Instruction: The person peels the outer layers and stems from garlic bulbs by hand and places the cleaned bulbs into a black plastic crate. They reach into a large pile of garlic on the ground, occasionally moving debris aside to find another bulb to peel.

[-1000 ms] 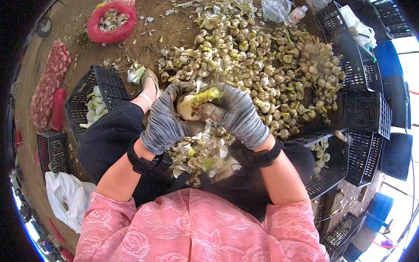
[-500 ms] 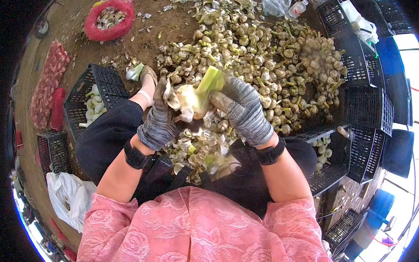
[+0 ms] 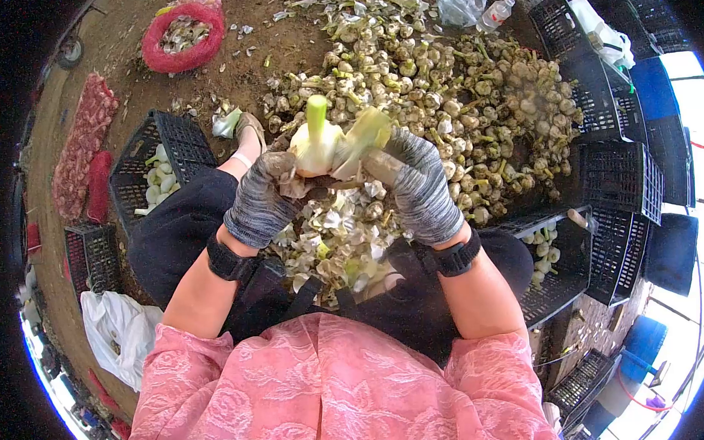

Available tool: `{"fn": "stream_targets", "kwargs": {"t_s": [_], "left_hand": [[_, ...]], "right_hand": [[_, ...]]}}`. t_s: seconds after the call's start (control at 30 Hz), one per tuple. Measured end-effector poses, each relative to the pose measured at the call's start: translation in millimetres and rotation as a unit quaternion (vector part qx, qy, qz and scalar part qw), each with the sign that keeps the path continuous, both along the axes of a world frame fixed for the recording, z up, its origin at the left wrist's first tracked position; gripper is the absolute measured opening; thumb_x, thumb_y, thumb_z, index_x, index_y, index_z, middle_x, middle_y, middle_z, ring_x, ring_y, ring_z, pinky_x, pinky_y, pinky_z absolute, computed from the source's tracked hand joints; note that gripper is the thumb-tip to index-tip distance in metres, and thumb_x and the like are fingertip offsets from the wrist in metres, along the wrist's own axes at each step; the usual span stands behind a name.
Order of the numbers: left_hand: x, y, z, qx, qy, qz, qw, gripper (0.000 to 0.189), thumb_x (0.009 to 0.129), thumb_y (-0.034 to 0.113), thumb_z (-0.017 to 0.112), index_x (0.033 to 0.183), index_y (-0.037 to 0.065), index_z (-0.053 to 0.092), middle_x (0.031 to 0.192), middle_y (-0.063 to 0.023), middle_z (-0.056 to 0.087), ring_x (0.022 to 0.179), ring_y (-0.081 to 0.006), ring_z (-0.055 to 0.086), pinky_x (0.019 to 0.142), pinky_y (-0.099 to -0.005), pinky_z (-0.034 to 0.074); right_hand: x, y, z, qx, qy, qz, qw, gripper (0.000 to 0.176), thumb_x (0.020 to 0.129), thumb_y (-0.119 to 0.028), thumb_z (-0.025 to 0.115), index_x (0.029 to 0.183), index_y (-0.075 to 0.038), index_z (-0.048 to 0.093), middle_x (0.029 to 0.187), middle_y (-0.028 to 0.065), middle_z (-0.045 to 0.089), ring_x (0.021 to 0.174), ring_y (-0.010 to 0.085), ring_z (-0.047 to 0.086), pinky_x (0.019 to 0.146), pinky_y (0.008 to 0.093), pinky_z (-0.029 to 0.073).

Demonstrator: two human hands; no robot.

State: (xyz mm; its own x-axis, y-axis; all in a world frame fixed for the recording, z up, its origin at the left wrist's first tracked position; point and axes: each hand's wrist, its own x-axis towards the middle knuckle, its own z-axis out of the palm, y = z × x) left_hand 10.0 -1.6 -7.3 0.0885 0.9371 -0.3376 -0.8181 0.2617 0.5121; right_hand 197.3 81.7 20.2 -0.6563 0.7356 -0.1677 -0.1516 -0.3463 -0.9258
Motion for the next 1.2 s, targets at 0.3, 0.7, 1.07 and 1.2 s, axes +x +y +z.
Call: {"fn": "stream_targets", "kwargs": {"t_s": [0.3, 0.7, 1.07, 1.2], "left_hand": [[-2.7, -6.4, 9.7, 0.107, 0.257, -0.020, 0.960, 0.048, 0.074, 0.016, 0.066, 0.116, 0.002, 0.046, 0.105, -0.0055, 0.055, 0.091, -0.0124, 0.054, 0.077, -0.0233, 0.046], [-9.4, 2.3, 12.9, 0.200, 0.294, 0.002, 0.935, 0.073, 0.065, 0.022, 0.076, 0.123, 0.005, 0.036, 0.114, -0.0076, 0.048, 0.102, -0.0162, 0.049, 0.087, -0.0295, 0.043], [-1.9, 2.2, 5.3, 0.180, 0.426, -0.030, 0.886, 0.087, 0.060, 0.006, 0.075, 0.130, 0.003, 0.024, 0.123, -0.0093, 0.042, 0.111, -0.0186, 0.043, 0.093, -0.0310, 0.038], [2.0, -0.9, 11.7, 0.128, 0.339, -0.021, 0.932, 0.087, 0.059, 0.003, 0.075, 0.130, 0.003, 0.025, 0.121, -0.0086, 0.043, 0.107, -0.0178, 0.046, 0.091, -0.0300, 0.039]], "right_hand": [[1.3, 8.8, 5.5, -0.166, 0.078, -0.108, 0.977, 0.027, 0.080, -0.014, 0.052, 0.101, 0.004, 0.053, 0.092, 0.0130, 0.060, 0.083, 0.0218, 0.060, 0.078, 0.0338, 0.049], [-14.6, 1.1, -0.1, 0.352, -0.375, 0.308, 0.800, 0.059, 0.069, -0.021, 0.069, 0.121, -0.012, 0.044, 0.074, 0.0138, 0.059, 0.068, 0.0191, 0.057, 0.061, 0.0320, 0.045], [-17.5, 3.2, 4.7, 0.373, -0.115, 0.068, 0.918, 0.053, 0.071, -0.021, 0.068, 0.117, -0.004, 0.047, 0.114, 0.0110, 0.051, 0.103, 0.0194, 0.049, 0.085, 0.0325, 0.041], [-16.7, -5.7, 12.0, 0.192, -0.060, 0.066, 0.977, 0.040, 0.078, -0.019, 0.061, 0.113, -0.003, 0.050, 0.111, 0.0079, 0.053, 0.100, 0.0159, 0.050, 0.084, 0.0302, 0.042]]}}
